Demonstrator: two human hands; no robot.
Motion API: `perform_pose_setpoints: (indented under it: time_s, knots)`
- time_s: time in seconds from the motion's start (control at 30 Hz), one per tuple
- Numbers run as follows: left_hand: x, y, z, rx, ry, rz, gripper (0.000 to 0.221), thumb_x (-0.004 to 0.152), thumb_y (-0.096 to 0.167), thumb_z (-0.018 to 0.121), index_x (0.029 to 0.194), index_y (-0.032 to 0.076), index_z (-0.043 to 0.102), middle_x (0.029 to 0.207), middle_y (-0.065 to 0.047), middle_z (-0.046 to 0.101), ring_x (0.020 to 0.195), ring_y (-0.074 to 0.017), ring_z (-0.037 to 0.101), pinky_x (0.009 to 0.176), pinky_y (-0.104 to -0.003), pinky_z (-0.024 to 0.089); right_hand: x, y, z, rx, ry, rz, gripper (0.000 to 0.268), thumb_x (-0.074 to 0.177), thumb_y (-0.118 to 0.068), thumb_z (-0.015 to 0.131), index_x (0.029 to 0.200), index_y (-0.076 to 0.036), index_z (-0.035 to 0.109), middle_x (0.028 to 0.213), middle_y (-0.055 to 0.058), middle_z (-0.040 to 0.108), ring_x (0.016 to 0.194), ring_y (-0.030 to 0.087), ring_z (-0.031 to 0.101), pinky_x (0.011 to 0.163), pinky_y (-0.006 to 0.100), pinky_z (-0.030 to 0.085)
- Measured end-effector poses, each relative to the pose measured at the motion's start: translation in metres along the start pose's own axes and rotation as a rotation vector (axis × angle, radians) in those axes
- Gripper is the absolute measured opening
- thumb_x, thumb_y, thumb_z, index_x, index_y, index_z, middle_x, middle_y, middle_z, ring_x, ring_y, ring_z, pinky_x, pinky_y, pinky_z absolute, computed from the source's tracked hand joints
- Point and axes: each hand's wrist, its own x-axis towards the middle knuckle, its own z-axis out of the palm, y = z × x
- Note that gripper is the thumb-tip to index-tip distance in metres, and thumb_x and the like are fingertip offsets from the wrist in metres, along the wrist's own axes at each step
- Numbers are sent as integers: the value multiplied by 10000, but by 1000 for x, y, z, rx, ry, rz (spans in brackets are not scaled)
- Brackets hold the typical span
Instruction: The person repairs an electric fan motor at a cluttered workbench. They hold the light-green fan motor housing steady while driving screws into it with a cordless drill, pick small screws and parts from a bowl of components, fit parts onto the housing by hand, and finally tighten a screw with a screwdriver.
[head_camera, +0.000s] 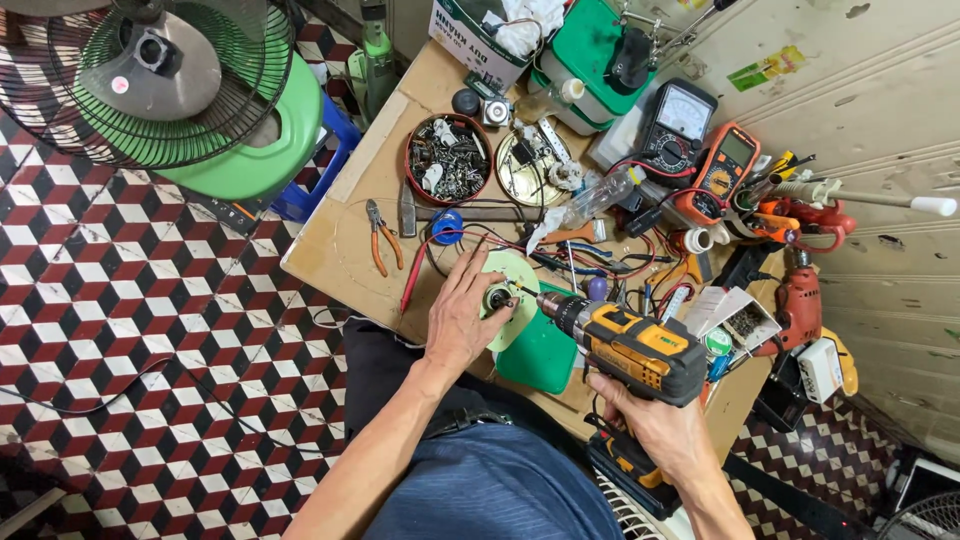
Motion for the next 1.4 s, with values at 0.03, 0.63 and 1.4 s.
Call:
perform_pose_setpoints:
  time_s: [0.03,0.63,1.4]
  knots:
    - [0,0,0,0,0,0,378,814,286,817,1124,111,689,1589,-93,461,1461,-295,427,1131,-403,434,0,1,0,0,0,0,248,810,-93,800,1044,-26,751,701,20,696,523,108,593,461,284,492]
    - [1,3,-2,-1,-10,-17,370,822,286,811,1125,112,691,1584,-103,461,1468,-302,416,1136,-408,426,2,-5,1,-31,-19,14,241,822,-121,795,1042,-28,769,655,29,670,509,102,584,435,271,440]
    - [4,13,-11,-106,0,-67,678,745,194,864,1311,89,506,1526,-138,511,1418,-321,463,1116,-391,431,48,-63,-19,-376,-360,-543,350,867,-135,792,1178,-23,677,968,-13,754,802,71,649,666,265,563]
